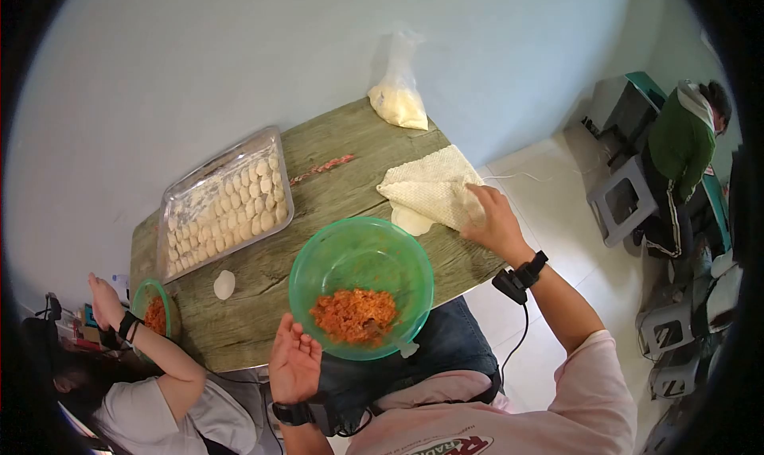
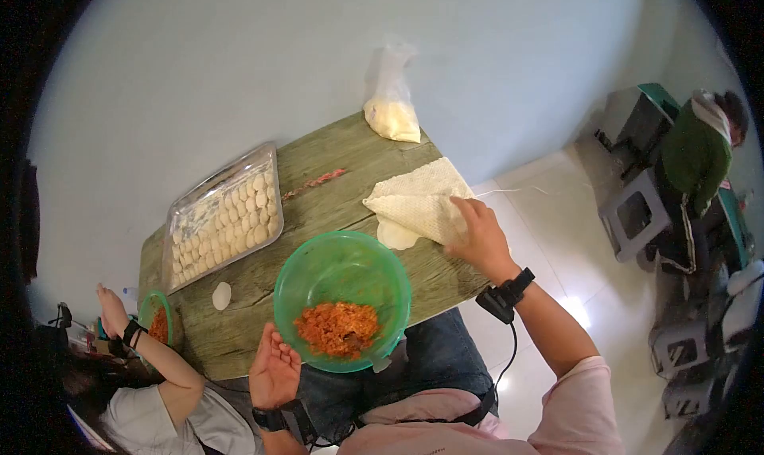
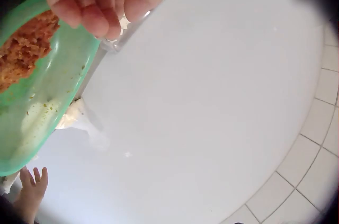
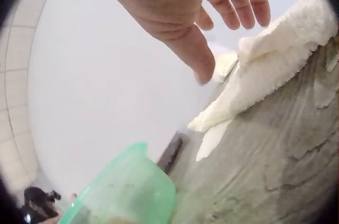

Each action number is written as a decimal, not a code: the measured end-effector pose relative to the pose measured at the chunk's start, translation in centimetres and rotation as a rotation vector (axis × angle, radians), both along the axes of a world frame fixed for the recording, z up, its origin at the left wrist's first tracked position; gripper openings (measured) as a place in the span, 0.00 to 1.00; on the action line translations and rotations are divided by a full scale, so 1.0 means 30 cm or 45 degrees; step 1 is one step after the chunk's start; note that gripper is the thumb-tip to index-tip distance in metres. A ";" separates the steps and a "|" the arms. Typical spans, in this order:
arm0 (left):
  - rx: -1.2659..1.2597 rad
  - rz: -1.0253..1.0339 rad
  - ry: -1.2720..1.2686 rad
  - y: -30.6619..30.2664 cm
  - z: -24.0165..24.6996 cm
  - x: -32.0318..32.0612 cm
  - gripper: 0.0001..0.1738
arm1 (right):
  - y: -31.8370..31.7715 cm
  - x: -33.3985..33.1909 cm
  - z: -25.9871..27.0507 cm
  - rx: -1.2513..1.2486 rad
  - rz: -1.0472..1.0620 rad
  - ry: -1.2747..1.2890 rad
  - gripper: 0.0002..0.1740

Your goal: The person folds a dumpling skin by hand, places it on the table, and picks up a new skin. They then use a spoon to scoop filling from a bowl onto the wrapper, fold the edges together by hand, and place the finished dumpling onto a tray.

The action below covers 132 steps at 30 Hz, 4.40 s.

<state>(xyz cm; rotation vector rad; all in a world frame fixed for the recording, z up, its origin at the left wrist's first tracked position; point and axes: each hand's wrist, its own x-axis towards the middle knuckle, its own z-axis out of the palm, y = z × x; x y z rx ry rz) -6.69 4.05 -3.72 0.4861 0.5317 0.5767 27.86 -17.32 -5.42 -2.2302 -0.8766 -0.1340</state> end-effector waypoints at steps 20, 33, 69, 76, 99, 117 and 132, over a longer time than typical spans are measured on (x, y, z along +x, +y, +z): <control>0.017 0.135 -0.067 -0.001 0.029 -0.011 0.19 | 0.146 0.190 0.193 0.261 0.052 0.438 0.07; -0.005 0.143 0.006 -0.008 0.018 -0.008 0.16 | 0.278 0.139 0.131 1.173 0.317 1.177 0.08; 0.040 0.183 0.014 0.001 0.006 -0.015 0.16 | 0.347 0.053 -0.001 -0.172 0.608 -0.589 0.13; 0.042 0.187 0.025 0.016 -0.008 -0.031 0.16 | 0.345 -0.034 0.019 0.430 0.390 -0.126 0.10; 0.049 0.180 0.026 -0.004 -0.019 -0.035 0.15 | 0.091 0.167 -0.106 -0.022 -0.087 0.225 0.18; 0.031 0.217 0.012 -0.018 -0.041 -0.066 0.18 | 0.067 0.148 -0.084 0.538 -0.011 0.893 0.15; -0.014 0.231 0.046 -0.026 -0.035 -0.080 0.14 | 0.272 0.162 -0.079 0.218 0.083 0.583 0.19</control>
